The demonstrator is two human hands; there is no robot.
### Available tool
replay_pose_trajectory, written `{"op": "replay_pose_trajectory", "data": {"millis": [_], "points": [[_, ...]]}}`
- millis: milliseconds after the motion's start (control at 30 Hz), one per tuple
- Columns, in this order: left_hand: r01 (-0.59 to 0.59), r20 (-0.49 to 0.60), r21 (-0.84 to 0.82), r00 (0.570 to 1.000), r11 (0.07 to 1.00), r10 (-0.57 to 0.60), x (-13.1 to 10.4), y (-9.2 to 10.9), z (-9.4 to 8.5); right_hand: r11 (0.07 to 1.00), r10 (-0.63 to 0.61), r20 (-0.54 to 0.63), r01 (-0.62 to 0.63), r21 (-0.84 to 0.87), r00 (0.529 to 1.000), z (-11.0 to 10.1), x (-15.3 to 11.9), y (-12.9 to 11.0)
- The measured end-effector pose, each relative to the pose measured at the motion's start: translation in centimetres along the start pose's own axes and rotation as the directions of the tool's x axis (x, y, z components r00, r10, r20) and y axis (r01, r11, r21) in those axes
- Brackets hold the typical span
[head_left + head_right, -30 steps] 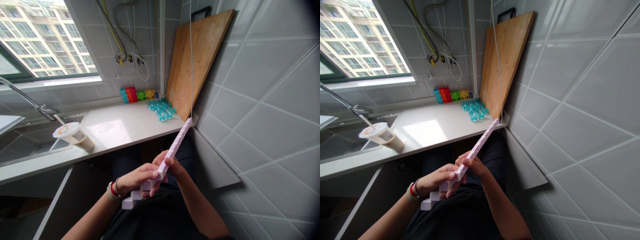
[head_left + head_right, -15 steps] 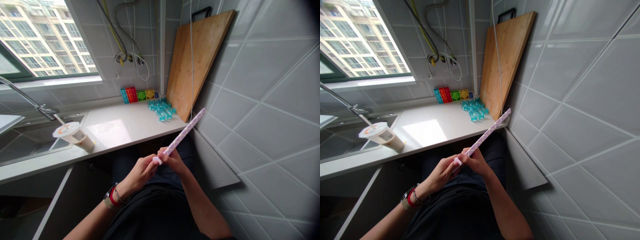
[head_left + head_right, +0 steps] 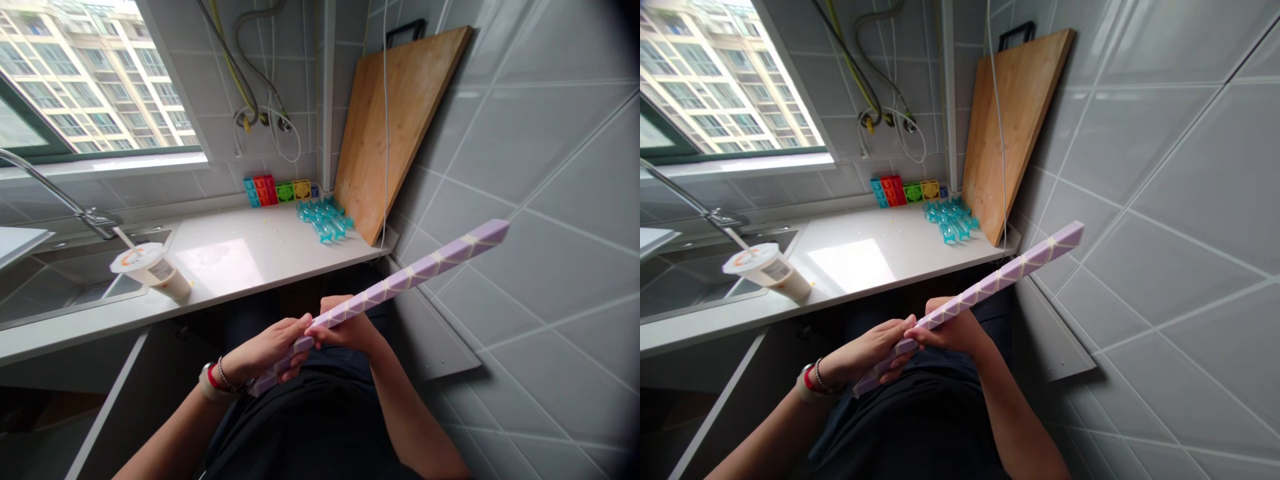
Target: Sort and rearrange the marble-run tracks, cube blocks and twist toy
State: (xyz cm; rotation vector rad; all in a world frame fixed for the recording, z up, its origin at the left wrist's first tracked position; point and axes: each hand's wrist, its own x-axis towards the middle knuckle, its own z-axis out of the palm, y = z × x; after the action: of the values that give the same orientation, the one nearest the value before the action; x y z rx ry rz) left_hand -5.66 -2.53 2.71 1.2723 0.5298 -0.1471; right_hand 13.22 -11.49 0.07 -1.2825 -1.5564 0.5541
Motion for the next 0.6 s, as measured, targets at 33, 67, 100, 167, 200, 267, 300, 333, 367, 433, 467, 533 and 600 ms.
{"op": "replay_pose_trajectory", "data": {"millis": [33, 67, 100, 167, 200, 267, 300, 333, 367, 433, 467, 533, 600], "points": [[-0.021, -0.03, 0.03, 0.999, 0.999, 0.022, -0.1, 0.1, 0.1, 0.998, 0.014, 0.019, -0.015, 0.056, 1.0, 0.1, 0.0, 0.1], [-0.044, -0.059, 0.067, 0.997, 0.997, 0.048, -0.2, 0.3, 0.3, 0.993, 0.033, 0.036, -0.037, 0.116, 0.999, 0.1, 0.1, 0.2], [-0.066, -0.078, 0.106, 0.994, 0.992, 0.074, -0.3, 0.4, 0.5, 0.983, 0.052, 0.042, -0.058, 0.173, 0.998, 0.2, 0.1, 0.4], [-0.118, -0.085, 0.185, 0.987, 0.976, 0.135, -0.5, 0.7, 0.9, 0.961, 0.094, 0.0, -0.09, 0.261, 0.996, 0.3, 0.2, 0.9], [-0.15, -0.09, 0.238, 0.98, 0.96, 0.176, -0.7, 0.8, 1.1, 0.951, 0.118, -0.045, -0.099, 0.292, 0.992, 0.3, 0.2, 1.1], [-0.192, -0.134, 0.411, 0.954, 0.891, 0.268, -0.9, 1.0, 1.3, 0.938, 0.165, -0.119, -0.119, 0.326, 0.979, 0.4, 0.3, 1.6], [-0.189, -0.163, 0.521, 0.935, 0.833, 0.314, -1.0, 1.0, 1.3, 0.937, 0.185, -0.139, -0.132, 0.325, 0.973, 0.5, 0.4, 1.8], [-0.171, -0.193, 0.621, 0.912, 0.765, 0.361, -1.0, 1.0, 1.3, 0.939, 0.201, -0.15, -0.146, 0.313, 0.968, 0.6, 0.4, 1.9], [-0.148, -0.219, 0.7, 0.887, 0.699, 0.407, -1.1, 1.0, 1.3, 0.942, 0.213, -0.154, -0.161, 0.294, 0.965, 0.7, 0.5, 2.0], [-0.132, -0.238, 0.785, 0.837, 0.605, 0.492, -1.0, 0.8, 1.4, 0.952, 0.222, -0.15, -0.181, 0.249, 0.963, 0.9, 0.5, 1.9], [-0.15, -0.23, 0.799, 0.818, 0.582, 0.527, -1.0, 0.8, 1.4, 0.956, 0.22, -0.134, -0.185, 0.229, 0.966, 1.0, 0.6, 1.7], [-0.213, -0.181, 0.799, 0.807, 0.562, 0.563, -1.1, 0.8, 1.4, 0.96, 0.206, -0.065, -0.188, 0.208, 0.976, 1.0, 0.5, 1.3], [-0.273, -0.112, 0.782, 0.822, 0.56, 0.558, -1.4, 1.0, 1.3, 0.962, 0.186, 0.0, -0.182, 0.204, 0.983, 0.7, 0.3, 0.7]]}}
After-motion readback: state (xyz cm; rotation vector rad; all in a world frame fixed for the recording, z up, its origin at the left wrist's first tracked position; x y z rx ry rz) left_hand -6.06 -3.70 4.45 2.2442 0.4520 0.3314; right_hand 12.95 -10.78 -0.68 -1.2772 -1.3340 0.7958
